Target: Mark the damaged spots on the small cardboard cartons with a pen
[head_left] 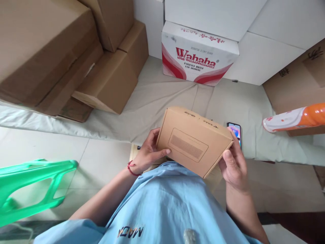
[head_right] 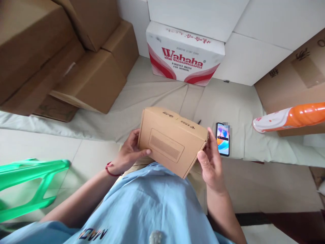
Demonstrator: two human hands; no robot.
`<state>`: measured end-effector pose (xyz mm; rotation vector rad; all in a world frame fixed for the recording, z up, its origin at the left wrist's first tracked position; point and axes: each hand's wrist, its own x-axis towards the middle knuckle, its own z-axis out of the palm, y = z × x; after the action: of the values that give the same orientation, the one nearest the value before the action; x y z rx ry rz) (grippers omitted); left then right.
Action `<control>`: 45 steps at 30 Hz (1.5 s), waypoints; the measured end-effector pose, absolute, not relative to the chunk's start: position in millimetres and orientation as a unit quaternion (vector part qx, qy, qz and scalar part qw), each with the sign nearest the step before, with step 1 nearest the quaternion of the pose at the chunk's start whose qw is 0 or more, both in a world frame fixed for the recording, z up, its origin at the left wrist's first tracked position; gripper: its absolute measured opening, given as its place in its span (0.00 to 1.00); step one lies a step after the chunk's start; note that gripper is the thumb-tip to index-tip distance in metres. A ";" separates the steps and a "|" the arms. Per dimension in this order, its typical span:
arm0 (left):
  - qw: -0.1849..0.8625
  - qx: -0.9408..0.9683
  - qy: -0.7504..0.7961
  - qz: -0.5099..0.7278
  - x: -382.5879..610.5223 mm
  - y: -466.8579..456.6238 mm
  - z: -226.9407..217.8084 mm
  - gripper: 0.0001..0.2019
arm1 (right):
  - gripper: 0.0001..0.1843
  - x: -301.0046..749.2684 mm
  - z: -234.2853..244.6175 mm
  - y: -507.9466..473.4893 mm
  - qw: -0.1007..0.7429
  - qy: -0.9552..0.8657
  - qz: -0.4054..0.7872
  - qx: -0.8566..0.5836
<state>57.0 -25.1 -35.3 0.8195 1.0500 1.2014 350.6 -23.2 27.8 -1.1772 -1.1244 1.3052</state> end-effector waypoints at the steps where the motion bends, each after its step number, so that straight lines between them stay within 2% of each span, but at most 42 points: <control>1: 0.607 0.361 0.458 0.540 56.7 -26.1 -35.7 0.39 | 0.38 350.5 27.8 -23.2 0.495 -0.477 0.543 -0.482; 3: 0.568 0.375 0.459 0.571 56.7 -26.6 -33.1 0.38 | 0.40 350.3 25.0 -23.0 0.475 -0.497 0.542 -0.483; 8: 0.491 0.410 0.493 0.590 56.5 -22.4 -18.6 0.33 | 0.52 354.3 11.0 -20.3 0.445 -0.545 0.472 -0.530; 12: 0.527 0.412 0.464 0.580 53.6 -22.8 -19.1 0.31 | 0.55 360.1 4.8 -15.6 0.419 -0.574 0.437 -0.552; 15: 0.588 0.372 0.399 0.598 50.3 -25.5 -23.9 0.27 | 0.50 361.0 -3.6 -13.2 0.416 -0.578 0.467 -0.524; 18: 0.590 0.328 0.370 0.638 46.7 -25.3 -25.7 0.22 | 0.43 359.8 -21.7 -10.8 0.422 -0.604 0.462 -0.493; 23: 0.530 0.338 0.410 0.661 43.2 -21.1 -31.8 0.18 | 0.37 356.4 -47.5 -3.3 0.401 -0.634 0.445 -0.488; 27: 0.477 0.371 0.496 0.624 42.8 -24.4 -47.3 0.13 | 0.20 357.0 -46.2 6.5 0.384 -0.653 0.378 -0.533; 29: 0.420 0.395 0.541 0.613 41.9 -27.6 -53.7 0.09 | 0.15 361.3 -44.2 14.7 0.389 -0.621 0.351 -0.583; 33: 0.248 0.506 0.573 0.595 42.6 -30.1 -48.6 0.02 | 0.23 372.8 -45.5 42.5 0.339 -0.567 0.252 -0.707; 36: 0.154 0.615 0.531 0.562 54.3 -26.8 -28.7 0.05 | 0.33 372.3 -48.2 68.1 0.231 -0.593 0.191 -0.747; 38: 0.133 0.678 0.487 0.533 68.4 -21.9 -16.1 0.07 | 0.37 365.5 -49.7 82.8 0.157 -0.615 0.166 -0.755; 40: 0.132 0.741 0.449 0.482 84.2 -15.1 -10.2 0.07 | 0.35 356.3 -51.1 94.1 0.101 -0.630 0.141 -0.757; 42: 0.132 0.798 0.430 0.401 98.0 -7.2 -12.5 0.08 | 0.27 348.7 -52.6 102.2 0.072 -0.630 0.120 -0.764; 45: 0.124 0.856 0.423 0.268 109.3 2.6 -23.7 0.17 | 0.19 345.5 -54.0 108.5 0.071 -0.616 0.104 -0.777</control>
<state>109.3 2.6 -23.7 2.4975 1.2346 0.7817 345.5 108.5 -54.0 -2.3365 -1.8533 0.3133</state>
